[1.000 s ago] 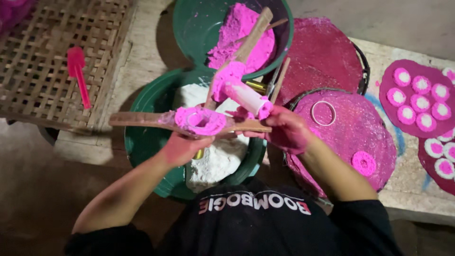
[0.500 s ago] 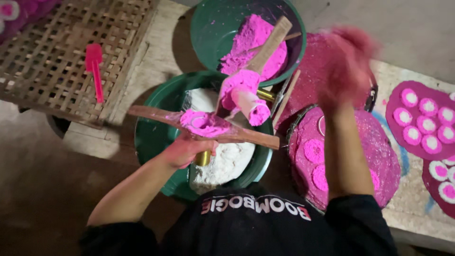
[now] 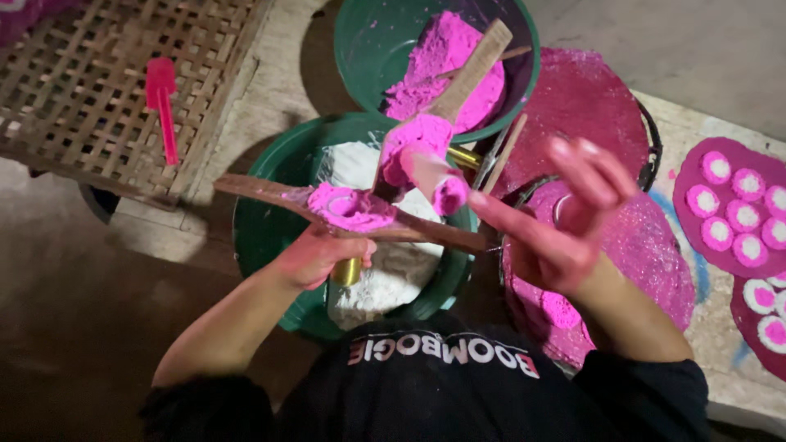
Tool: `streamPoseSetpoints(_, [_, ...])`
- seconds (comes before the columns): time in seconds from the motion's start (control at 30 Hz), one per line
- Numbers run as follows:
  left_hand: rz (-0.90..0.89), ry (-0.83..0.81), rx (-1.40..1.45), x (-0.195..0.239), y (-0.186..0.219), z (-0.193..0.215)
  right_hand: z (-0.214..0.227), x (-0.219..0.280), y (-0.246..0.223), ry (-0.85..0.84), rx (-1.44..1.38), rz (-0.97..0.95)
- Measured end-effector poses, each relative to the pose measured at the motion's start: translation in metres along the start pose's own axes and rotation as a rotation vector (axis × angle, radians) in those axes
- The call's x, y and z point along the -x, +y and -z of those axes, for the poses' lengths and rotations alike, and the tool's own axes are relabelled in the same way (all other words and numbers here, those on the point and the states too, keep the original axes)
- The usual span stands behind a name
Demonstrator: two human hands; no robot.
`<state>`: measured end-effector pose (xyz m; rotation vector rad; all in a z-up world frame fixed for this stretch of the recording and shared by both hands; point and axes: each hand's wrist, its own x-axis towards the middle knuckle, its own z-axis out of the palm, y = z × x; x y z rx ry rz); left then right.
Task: The person uses a wooden mallet and a metal ring mold to press pink and white powders into circular shapes on a flat surface. They repeatedly fill the mold, tap it to compact the powder, and remove the formed discs, placing them on a nearby tray.
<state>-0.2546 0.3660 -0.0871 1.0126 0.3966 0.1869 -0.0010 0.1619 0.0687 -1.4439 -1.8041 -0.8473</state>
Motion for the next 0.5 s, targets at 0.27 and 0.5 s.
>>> streamPoseSetpoints(0.27, [0.021,-0.065,-0.019,0.007,0.024,-0.021,-0.001,0.000,0.003,0.121,0.045,0.208])
streamPoseSetpoints(0.5, [-0.042,-0.063,-0.081,0.007,0.020,-0.021,-0.005,0.001,0.008,0.098,0.214,0.313])
